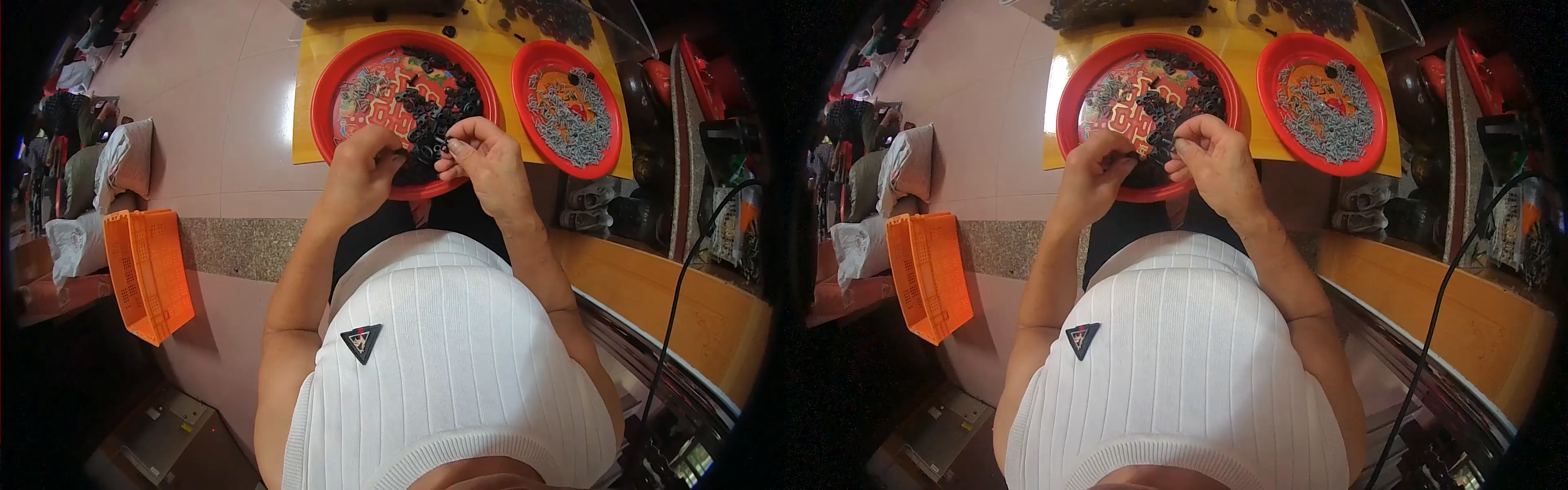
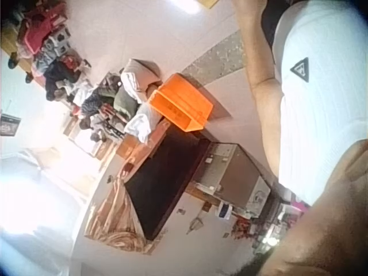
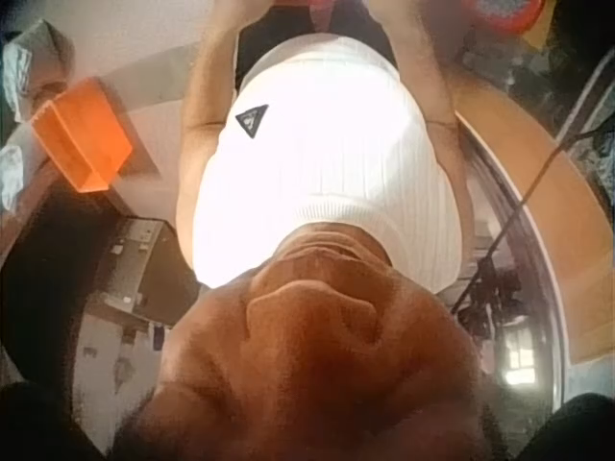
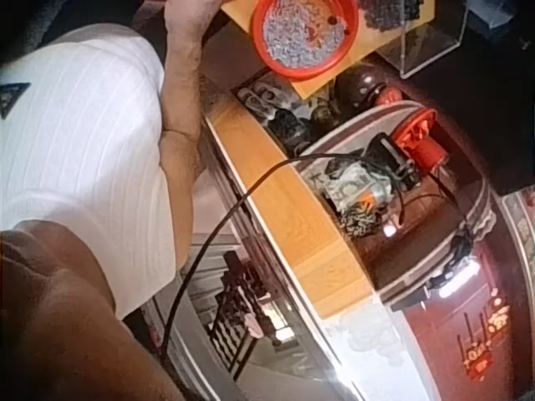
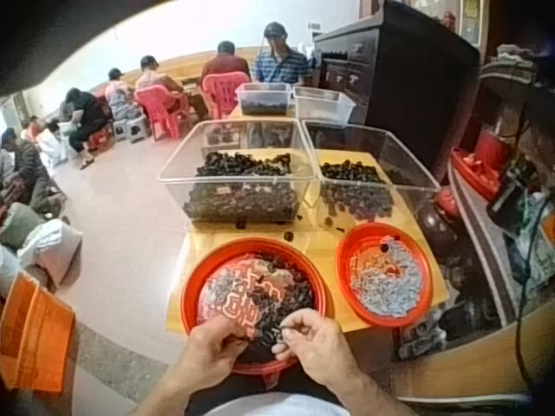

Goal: The person sorts and inspects small black plastic manufacturing components by hand.

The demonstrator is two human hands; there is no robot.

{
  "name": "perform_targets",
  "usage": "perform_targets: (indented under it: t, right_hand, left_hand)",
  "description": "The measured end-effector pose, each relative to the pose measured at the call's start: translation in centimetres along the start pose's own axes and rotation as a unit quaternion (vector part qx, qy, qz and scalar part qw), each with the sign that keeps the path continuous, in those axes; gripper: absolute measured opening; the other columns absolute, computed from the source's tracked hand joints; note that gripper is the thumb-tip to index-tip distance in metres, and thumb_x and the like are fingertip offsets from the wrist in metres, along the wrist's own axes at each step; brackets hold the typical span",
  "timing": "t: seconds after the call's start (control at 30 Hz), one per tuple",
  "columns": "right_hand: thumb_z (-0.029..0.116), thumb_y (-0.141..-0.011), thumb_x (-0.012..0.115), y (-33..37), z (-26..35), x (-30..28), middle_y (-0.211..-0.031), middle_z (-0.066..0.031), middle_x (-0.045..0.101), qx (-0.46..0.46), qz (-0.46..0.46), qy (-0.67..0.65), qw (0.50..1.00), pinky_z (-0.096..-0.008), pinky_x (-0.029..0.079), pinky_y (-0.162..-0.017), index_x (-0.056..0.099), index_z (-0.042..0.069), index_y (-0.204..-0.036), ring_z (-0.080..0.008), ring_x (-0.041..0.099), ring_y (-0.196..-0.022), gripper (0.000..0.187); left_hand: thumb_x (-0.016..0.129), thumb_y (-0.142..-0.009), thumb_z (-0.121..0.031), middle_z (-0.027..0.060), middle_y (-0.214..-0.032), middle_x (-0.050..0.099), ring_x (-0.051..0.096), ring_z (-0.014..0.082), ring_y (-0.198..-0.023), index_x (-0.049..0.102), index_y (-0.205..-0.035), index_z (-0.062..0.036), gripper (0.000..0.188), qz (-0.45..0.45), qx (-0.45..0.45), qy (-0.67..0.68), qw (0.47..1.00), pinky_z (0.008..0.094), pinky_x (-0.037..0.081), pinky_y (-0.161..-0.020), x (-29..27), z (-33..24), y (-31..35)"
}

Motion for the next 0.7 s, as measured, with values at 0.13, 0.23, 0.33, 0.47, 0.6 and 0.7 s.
perform_targets:
  t: [0.13,0.23,0.33,0.47,0.6,0.7]
  right_hand:
    - [0.001,-0.083,0.049,0.3,0.4,0.7,-0.075,-0.0063,0.055,0.001,0.020,0.019,1.000,-0.0197,0.049,-0.055,0.050,-0.003,-0.092,-0.0103,0.057,-0.064,0.010]
    - [0.001,-0.082,0.050,0.5,0.5,1.1,-0.075,-0.0059,0.055,0.003,0.022,0.003,1.000,-0.0196,0.049,-0.055,0.051,-0.003,-0.093,-0.0100,0.057,-0.064,0.011]
    - [0.000,-0.080,0.052,0.9,0.9,1.5,-0.075,-0.0059,0.056,-0.010,0.031,-0.026,0.999,-0.0200,0.048,-0.054,0.051,-0.003,-0.092,-0.0096,0.057,-0.063,0.012]
    - [-0.001,-0.079,0.053,1.3,1.0,1.9,-0.077,-0.0058,0.056,-0.011,0.032,-0.028,0.999,-0.0200,0.049,-0.054,0.052,-0.003,-0.091,-0.0093,0.058,-0.064,0.013]
    - [0.000,-0.077,0.055,1.6,1.2,2.1,-0.076,-0.0056,0.057,-0.023,0.030,0.000,0.999,-0.0202,0.049,-0.053,0.052,-0.003,-0.089,-0.0091,0.058,-0.063,0.013]
    - [0.000,-0.076,0.055,1.8,1.5,2.3,-0.074,-0.0055,0.057,-0.022,0.022,0.017,0.999,-0.0205,0.049,-0.052,0.051,-0.003,-0.088,-0.0091,0.058,-0.062,0.013]
  left_hand:
    - [0.058,-0.074,0.005,0.0057,-0.076,0.057,0.057,0.0148,-0.066,0.055,-0.086,0.0002,0.013,-0.017,-0.071,0.298,0.952,0.0214,0.046,-0.057,0.6,0.3,0.5]
    - [0.057,-0.077,0.004,0.0053,-0.080,0.058,0.058,0.0126,-0.067,0.055,-0.093,0.0012,0.016,-0.020,-0.133,0.457,0.879,0.0209,0.048,-0.059,1.2,1.0,1.0]
    - [0.058,-0.076,0.005,0.0070,-0.080,0.058,0.059,0.0140,-0.067,0.056,-0.097,0.0004,0.021,-0.013,-0.162,0.542,0.824,0.0234,0.050,-0.059,1.8,1.3,1.4]
    - [0.057,-0.076,0.004,0.0095,-0.082,0.059,0.058,0.0160,-0.069,0.055,-0.100,0.0006,0.024,0.003,-0.147,0.573,0.806,0.0248,0.049,-0.060,1.9,1.2,1.8]
    - [0.059,-0.076,0.003,0.0079,-0.080,0.059,0.057,0.0138,-0.069,0.055,-0.101,0.0015,0.026,0.004,-0.127,0.590,0.797,0.0239,0.049,-0.061,1.9,0.9,1.8]
    - [0.059,-0.076,0.002,0.0079,-0.080,0.059,0.057,0.0133,-0.069,0.055,-0.101,0.0020,0.025,-0.005,-0.124,0.579,0.806,0.0236,0.048,-0.061,1.8,1.0,2.0]
Point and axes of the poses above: each hand's wrist, its own y-axis away from the middle knuckle, its own x-axis out of the palm, z = x × y, the point moved 7 cm from there along -y, towards the middle knuckle
